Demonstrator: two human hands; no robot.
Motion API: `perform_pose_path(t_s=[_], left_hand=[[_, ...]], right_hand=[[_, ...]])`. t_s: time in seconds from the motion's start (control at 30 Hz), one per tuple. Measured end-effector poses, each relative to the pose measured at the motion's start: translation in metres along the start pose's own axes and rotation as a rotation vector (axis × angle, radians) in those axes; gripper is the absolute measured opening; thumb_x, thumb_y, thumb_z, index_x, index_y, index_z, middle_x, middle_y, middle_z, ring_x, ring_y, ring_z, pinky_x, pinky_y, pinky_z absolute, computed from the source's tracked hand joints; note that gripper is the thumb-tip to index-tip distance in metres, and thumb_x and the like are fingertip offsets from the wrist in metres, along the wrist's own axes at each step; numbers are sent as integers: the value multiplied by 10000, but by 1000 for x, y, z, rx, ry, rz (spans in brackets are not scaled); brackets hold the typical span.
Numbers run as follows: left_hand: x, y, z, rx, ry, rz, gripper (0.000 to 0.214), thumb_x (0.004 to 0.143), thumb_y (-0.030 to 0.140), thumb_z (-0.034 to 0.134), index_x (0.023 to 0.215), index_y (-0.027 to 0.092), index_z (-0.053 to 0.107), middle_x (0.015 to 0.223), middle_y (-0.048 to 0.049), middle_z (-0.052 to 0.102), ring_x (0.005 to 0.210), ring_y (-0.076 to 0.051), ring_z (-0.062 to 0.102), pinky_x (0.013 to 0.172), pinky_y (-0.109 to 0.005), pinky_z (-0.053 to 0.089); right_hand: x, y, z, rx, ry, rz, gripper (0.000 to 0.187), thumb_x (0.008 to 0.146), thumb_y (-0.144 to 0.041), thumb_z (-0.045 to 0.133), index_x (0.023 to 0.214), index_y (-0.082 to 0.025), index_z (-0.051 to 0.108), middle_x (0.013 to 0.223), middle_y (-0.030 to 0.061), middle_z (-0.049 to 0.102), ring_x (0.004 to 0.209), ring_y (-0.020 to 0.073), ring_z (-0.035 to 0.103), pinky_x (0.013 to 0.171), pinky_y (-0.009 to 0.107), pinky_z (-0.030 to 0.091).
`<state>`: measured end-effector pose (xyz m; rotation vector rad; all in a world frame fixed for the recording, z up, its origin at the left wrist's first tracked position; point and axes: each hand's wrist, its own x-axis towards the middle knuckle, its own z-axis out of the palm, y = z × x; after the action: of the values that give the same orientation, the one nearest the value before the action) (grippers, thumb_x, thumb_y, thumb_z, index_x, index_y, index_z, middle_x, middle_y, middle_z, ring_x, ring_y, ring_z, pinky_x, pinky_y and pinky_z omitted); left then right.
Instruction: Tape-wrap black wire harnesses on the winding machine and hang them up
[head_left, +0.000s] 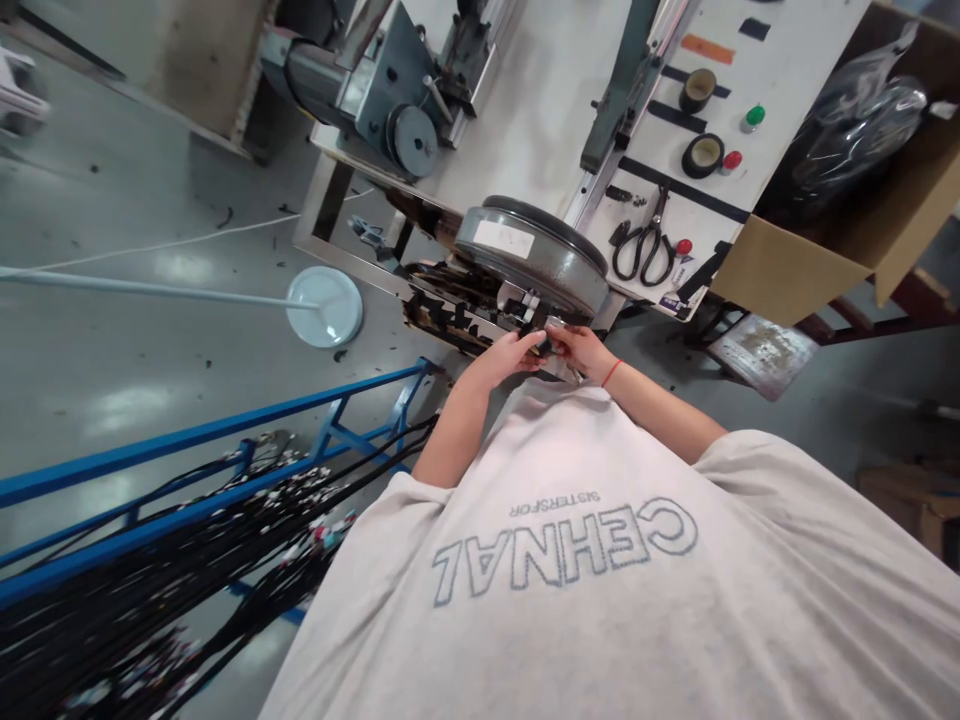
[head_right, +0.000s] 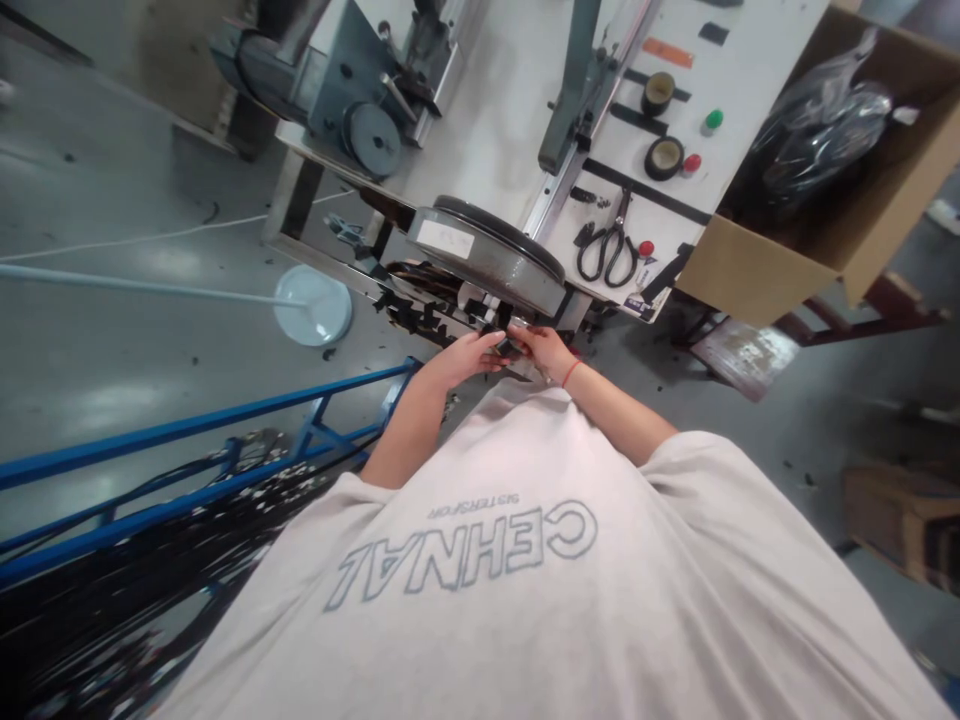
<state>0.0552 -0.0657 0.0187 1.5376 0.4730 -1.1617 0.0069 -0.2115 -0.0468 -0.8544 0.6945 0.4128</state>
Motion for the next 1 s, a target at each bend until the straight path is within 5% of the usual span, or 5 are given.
perform_pose_path(t_s=[0.5, 0.67, 0.77, 0.87, 1.0], left_hand=[[52, -31, 39, -179, -2, 335, 352, 799, 361, 759, 1004, 107, 628, 978, -100, 721, 901, -189, 696, 917, -336, 538], [40, -24, 31, 11, 94, 506, 473, 718, 371, 813, 1065, 99, 643, 1068, -142, 714, 1067, -285, 655, 970, -406, 509], [-5, -28, -13, 81, 484, 724, 561, 790, 371, 746, 1262, 125, 565, 1335, -187, 594, 1249, -302, 557, 1040, -426, 463], [-84, -54, -78, 95, 1259, 900, 518, 928, 379, 566, 1381, 165, 437, 1457, -185, 470, 1352, -271, 459, 1096, -417, 409], [-202, -115, -140, 9, 2295, 737, 583, 998, 302, 444, 1473, 106, 167, 1558, -256, 234, 1475, -286, 223, 1188, -453, 236]], right_hand=[[-82, -35, -65, -31, 229, 82, 98, 716, -234, 750, 749, -142, 740, 682, 23, 666, 573, 81, 559, 527, 180, 452], [-95, -52, -30, -334, -131, 67, 310, 718, -420, 755, 863, -146, 773, 748, 33, 686, 647, 114, 581, 631, 241, 474], [-90, -62, 2, -576, -375, 37, 425, 743, -526, 738, 950, -156, 781, 791, 43, 697, 703, 132, 595, 706, 269, 487], [-67, -63, 38, -728, -534, 49, 473, 730, -582, 749, 955, -167, 783, 824, 59, 706, 743, 145, 611, 724, 266, 497], [-42, -48, 95, -787, -756, 112, 491, 714, -593, 772, 969, -173, 774, 843, 67, 708, 764, 150, 626, 725, 253, 514]])
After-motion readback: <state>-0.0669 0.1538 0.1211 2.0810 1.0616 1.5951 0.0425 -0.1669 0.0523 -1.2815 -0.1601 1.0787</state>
